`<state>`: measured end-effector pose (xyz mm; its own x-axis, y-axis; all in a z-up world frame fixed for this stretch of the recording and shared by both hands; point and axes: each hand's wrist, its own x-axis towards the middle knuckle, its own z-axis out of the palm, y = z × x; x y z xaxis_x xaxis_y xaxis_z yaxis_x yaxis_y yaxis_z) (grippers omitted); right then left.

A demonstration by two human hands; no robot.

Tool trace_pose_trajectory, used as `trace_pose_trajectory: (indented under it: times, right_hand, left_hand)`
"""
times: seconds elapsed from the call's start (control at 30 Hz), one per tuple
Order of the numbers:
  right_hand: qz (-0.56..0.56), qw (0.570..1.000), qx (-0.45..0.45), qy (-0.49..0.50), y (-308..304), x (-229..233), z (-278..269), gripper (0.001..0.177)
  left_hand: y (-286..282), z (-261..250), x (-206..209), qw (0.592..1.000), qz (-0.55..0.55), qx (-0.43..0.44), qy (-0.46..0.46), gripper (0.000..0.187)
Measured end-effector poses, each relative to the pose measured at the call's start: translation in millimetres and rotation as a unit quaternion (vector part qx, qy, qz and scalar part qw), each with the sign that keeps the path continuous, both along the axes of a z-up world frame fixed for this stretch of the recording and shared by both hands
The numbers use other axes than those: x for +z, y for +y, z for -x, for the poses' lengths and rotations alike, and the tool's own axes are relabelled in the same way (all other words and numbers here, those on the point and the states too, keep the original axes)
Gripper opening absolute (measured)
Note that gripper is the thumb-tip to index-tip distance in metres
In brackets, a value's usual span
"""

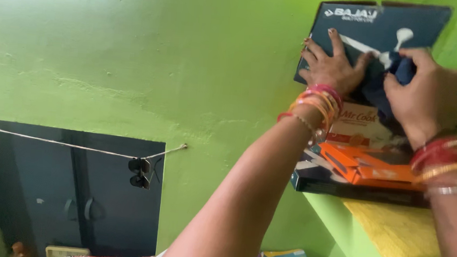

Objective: The person wipes the surfaces of several cardboard boxes with a dark blue cloth. They clean boxes on a table covered with a patterned cloth and then move to a wall-mounted shelf to clean more boxes, including a Mr. Cook box and a Bajaj fan box. The person handles the boxes one at a time, wiping them before placing them back on the shelf.

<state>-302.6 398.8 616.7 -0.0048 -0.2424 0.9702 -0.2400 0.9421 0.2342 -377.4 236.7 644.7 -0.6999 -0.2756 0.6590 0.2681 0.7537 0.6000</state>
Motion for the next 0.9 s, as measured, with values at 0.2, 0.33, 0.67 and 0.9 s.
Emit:
trace_pose_trajectory:
  times: [0.2,0.33,0.67,0.9]
  right_hand:
    - [0.032,0.996,0.003,-0.079,-29,-18,-29,0.022]
    - [0.008,0.998,0.046,-0.042,-29,-13,-21,0.054]
    - [0.069,0.978,0.169,-0.099,1,-17,2,0.064]
    - [0.099,0.967,0.189,-0.141,24,-47,23,0.038]
  left_hand:
    - [6,11,-43,0.996,0.024,-0.073,0.045,0.127]
    - [7,44,-32,0.989,-0.017,-0.145,-0.022,0.133]
    - [39,61,-6,0.974,-0.076,-0.197,-0.079,0.171]
    - [45,6,-13,0.987,-0.047,-0.152,0.006,0.168]
